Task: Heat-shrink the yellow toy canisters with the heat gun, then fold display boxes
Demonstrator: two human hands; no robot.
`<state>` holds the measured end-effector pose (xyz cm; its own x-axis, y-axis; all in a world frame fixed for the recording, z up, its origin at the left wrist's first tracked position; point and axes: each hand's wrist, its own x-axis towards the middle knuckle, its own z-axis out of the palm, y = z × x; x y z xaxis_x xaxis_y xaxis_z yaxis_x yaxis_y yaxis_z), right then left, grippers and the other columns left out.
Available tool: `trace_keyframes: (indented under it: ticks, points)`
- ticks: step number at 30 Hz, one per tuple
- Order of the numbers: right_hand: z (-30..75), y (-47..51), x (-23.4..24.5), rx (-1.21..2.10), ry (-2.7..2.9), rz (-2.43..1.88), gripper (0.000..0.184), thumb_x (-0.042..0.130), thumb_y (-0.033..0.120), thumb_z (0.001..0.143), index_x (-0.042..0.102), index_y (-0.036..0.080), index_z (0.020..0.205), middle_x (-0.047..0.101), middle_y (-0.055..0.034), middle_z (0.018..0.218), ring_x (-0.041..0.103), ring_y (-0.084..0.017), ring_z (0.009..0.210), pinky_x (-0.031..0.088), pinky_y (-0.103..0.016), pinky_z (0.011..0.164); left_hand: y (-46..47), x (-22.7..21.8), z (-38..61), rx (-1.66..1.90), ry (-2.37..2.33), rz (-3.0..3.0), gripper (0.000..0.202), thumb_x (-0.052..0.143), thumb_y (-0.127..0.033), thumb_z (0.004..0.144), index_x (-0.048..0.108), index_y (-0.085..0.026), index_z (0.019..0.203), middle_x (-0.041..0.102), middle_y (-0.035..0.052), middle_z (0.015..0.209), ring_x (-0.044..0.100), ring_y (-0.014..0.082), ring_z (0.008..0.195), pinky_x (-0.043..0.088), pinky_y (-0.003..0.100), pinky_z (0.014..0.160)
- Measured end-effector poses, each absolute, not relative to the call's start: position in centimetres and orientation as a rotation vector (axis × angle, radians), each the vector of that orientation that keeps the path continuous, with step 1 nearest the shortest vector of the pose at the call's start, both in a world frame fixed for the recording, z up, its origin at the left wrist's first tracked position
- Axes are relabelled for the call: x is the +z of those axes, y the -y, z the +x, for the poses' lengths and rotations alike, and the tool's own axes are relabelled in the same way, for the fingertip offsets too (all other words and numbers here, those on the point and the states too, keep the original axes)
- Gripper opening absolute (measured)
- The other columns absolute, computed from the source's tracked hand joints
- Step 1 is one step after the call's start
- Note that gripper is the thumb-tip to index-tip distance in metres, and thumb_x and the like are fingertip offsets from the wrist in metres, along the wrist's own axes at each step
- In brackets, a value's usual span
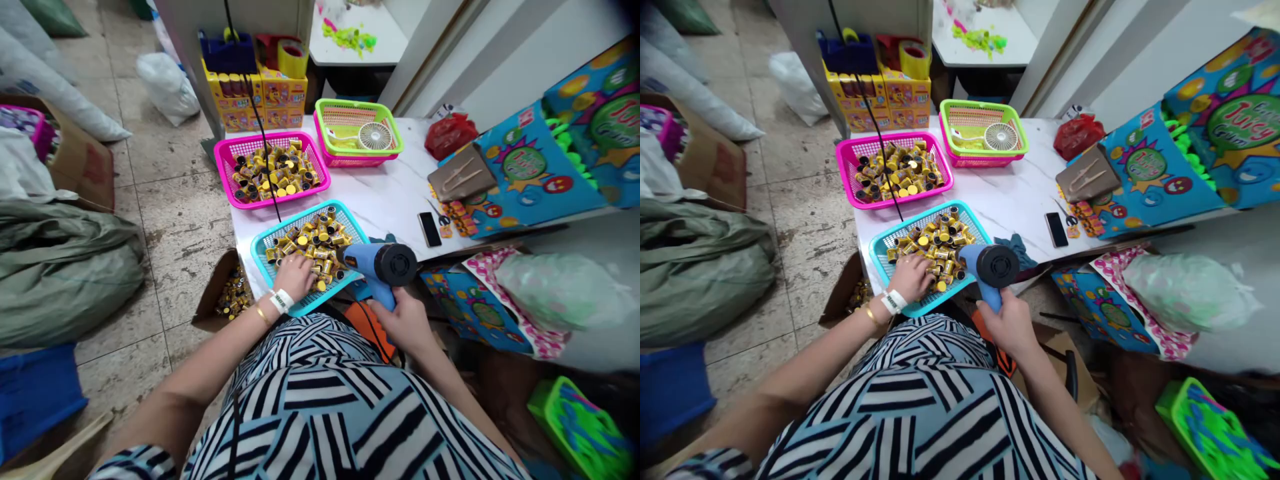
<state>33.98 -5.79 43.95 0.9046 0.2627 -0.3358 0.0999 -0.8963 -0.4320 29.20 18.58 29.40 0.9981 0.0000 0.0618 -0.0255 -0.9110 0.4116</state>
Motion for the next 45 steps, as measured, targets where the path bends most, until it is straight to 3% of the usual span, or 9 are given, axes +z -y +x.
trace_keyframes:
  ticks: [3, 10, 17, 22, 26, 30, 33, 35, 45]
  points:
    - [35.6, 6.5, 44.0, 0.525, 0.209, -2.664, 0.034, 0.059, 0.049, 0.08, 0.061, 0.018, 0.095, 0.054, 0.0032, 0.049, 0.052, -0.017, 0.047, 0.035, -0.027, 0.052, -17.1, 28.3, 30.7, -0.008, 0.34, 2.711, 0.047, 0.059, -0.046, 0.087, 0.06, -0.023, 0.128, 0.054, 0.0154, 0.13, 0.042, 0.0381, 0.125, 0.034, 0.054, 0.104]
    - [36.4, 7.3, 44.8, 0.661, 0.3, -2.577, 0.033, 0.059, 0.046, 0.08, 0.062, 0.017, 0.096, 0.051, 0.0045, 0.048, 0.05, -0.016, 0.046, 0.033, -0.026, 0.05, -22.9, 28.7, 26.8, 0.068, 0.072, 2.873, 0.02, 0.058, -0.032, 0.087, 0.071, -0.017, 0.091, 0.05, 0.0178, 0.13, 0.041, 0.0402, 0.127, 0.037, 0.057, 0.103]
    - [37.3, 4.8, 44.6, 0.819, 0.459, -2.473, 0.026, 0.06, 0.041, 0.078, 0.062, 0.018, 0.091, 0.051, 0.0042, 0.051, 0.049, -0.015, 0.047, 0.032, -0.025, 0.05, -22.9, 28.2, 25.8, 0.223, -0.057, 2.561, 0.028, 0.051, -0.028, 0.091, 0.066, -0.018, 0.112, 0.041, 0.0158, 0.145, 0.042, 0.0306, 0.132, 0.039, 0.051, 0.109]
    - [39.2, 3.4, 44.2, 0.664, 0.5, -2.592, 0.035, 0.058, 0.039, 0.08, 0.061, 0.015, 0.104, 0.055, 0.0015, 0.056, 0.05, -0.016, 0.05, 0.032, -0.026, 0.053, -20.5, 27.7, 29.9, 0.309, -0.276, 2.516, 0.032, 0.047, -0.027, 0.093, 0.061, -0.015, 0.12, 0.052, 0.0165, 0.135, 0.049, 0.0275, 0.124, 0.042, 0.046, 0.106]
    - [39.7, 5.0, 45.0, 0.841, 0.552, -2.527, 0.028, 0.059, 0.036, 0.079, 0.062, 0.017, 0.1, 0.056, 0.0017, 0.057, 0.052, -0.015, 0.051, 0.033, -0.025, 0.053, -19.5, 27.5, 31.9, 0.187, -0.261, 2.606, 0.037, 0.054, -0.029, 0.09, 0.061, -0.013, 0.123, 0.053, 0.0172, 0.136, 0.046, 0.0317, 0.127, 0.038, 0.05, 0.108]
    - [39.7, 4.9, 44.9, 0.827, 0.471, -2.509, 0.028, 0.059, 0.039, 0.079, 0.062, 0.018, 0.097, 0.051, 0.0044, 0.051, 0.051, -0.015, 0.048, 0.033, -0.025, 0.051, -19.1, 28.2, 30.0, 0.028, -0.005, 2.604, 0.023, 0.054, -0.028, 0.09, 0.07, -0.018, 0.102, 0.065, 0.0134, 0.12, 0.051, 0.0314, 0.123, 0.034, 0.056, 0.11]
    - [40.1, 3.0, 44.1, 0.676, 0.503, -2.546, 0.032, 0.058, 0.039, 0.08, 0.061, 0.016, 0.102, 0.05, 0.004, 0.052, 0.049, -0.016, 0.048, 0.033, -0.026, 0.052, -19.0, 29.4, 26.5, -0.016, 0.19, 2.424, 0.024, 0.049, -0.027, 0.093, 0.072, -0.021, 0.092, 0.072, 0.0079, 0.098, 0.062, 0.0234, 0.108, 0.04, 0.049, 0.108]
    - [40.3, 1.3, 43.6, 0.69, 0.58, -2.509, 0.031, 0.058, 0.037, 0.079, 0.061, 0.016, 0.102, 0.05, 0.0035, 0.053, 0.048, -0.015, 0.049, 0.032, -0.027, 0.052, -19.0, 30.0, 24.2, 0.041, 0.202, 2.33, 0.023, 0.049, -0.025, 0.093, 0.071, -0.022, 0.097, 0.072, 0.0075, 0.102, 0.063, 0.0207, 0.107, 0.046, 0.042, 0.104]
    - [39.5, 0.0, 44.9, 1.001, 0.927, -2.282, 0.021, 0.057, 0.026, 0.078, 0.061, 0.017, 0.097, 0.059, -0.0001, 0.071, 0.051, -0.014, 0.061, 0.034, -0.024, 0.057, -22.1, 29.9, 21.4, 0.691, -0.586, 2.295, 0.019, 0.051, -0.024, 0.094, 0.068, -0.02, 0.102, 0.072, 0.0082, 0.101, 0.066, 0.0216, 0.099, 0.052, 0.038, 0.094]
